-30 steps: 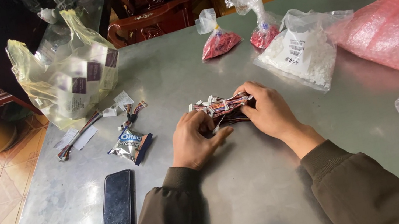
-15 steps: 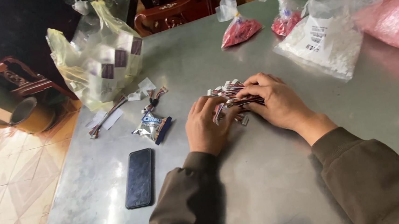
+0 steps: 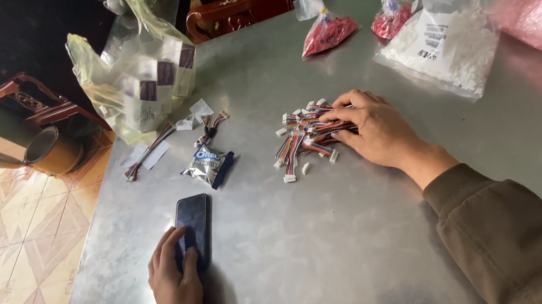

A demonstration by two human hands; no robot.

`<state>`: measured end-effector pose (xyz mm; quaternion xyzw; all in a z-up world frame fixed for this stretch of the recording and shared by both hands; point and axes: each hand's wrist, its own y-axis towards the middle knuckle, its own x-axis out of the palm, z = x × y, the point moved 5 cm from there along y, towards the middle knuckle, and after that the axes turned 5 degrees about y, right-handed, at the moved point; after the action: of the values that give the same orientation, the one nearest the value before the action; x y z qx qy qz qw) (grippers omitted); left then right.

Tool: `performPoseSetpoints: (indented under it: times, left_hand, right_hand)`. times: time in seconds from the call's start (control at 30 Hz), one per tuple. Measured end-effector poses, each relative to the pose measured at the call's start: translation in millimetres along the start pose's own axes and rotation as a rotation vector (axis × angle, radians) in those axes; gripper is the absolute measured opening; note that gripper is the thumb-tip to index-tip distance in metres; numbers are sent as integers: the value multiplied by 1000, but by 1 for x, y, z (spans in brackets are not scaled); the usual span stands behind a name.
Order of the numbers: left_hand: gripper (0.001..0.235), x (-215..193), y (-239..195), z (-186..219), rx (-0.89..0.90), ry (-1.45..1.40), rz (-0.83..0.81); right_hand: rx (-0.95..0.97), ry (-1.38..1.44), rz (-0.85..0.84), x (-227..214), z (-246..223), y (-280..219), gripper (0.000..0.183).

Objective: The person inserts white plastic connectors onto the ends of multi-colored ribbon cables. They handle the cables and connectors by hand, aligning the wires and pushing them into the housing. The person repeats this process for several cables, placing the finished ones into a pile on the table.

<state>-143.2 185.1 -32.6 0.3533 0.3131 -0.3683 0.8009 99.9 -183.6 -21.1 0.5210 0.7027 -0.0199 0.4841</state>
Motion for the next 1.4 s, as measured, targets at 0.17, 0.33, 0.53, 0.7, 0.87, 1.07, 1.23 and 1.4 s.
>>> performPoseSetpoints:
  times: [0.17,0.33,0.53,0.7,0.87,1.07,1.23,1.4]
  left_hand:
    - [60,-11,-2,11,-27,-157,-104]
    - [69,-12,-4,2,-59,-275,-155]
    - [72,-12,-4,5,-18,-242,-162]
    - [50,-7,-11,21,206,85,147]
    - [63,23,-18,125,571,210,70]
    - [86,103,47,191,533,-136,-261]
    - [99,140,95,194,295,-182,-299]
    - [96,162,98,190,506,-23,-302]
  right_hand:
    - [-17,10,18,-5,-4,-1,35]
    - [-2,23,9,-4,-6,-2,34]
    - [12,33,14,-6,-6,0,36]
    - [42,15,3,-4,-12,1,38]
    - [95,-15,-51,-4,-14,-1,40]
    - [136,-2,-56,-8,-12,-2,45]
    - [82,7,-61,-5,-6,0,45]
    - [135,-1,-23,-1,7,-1,40]
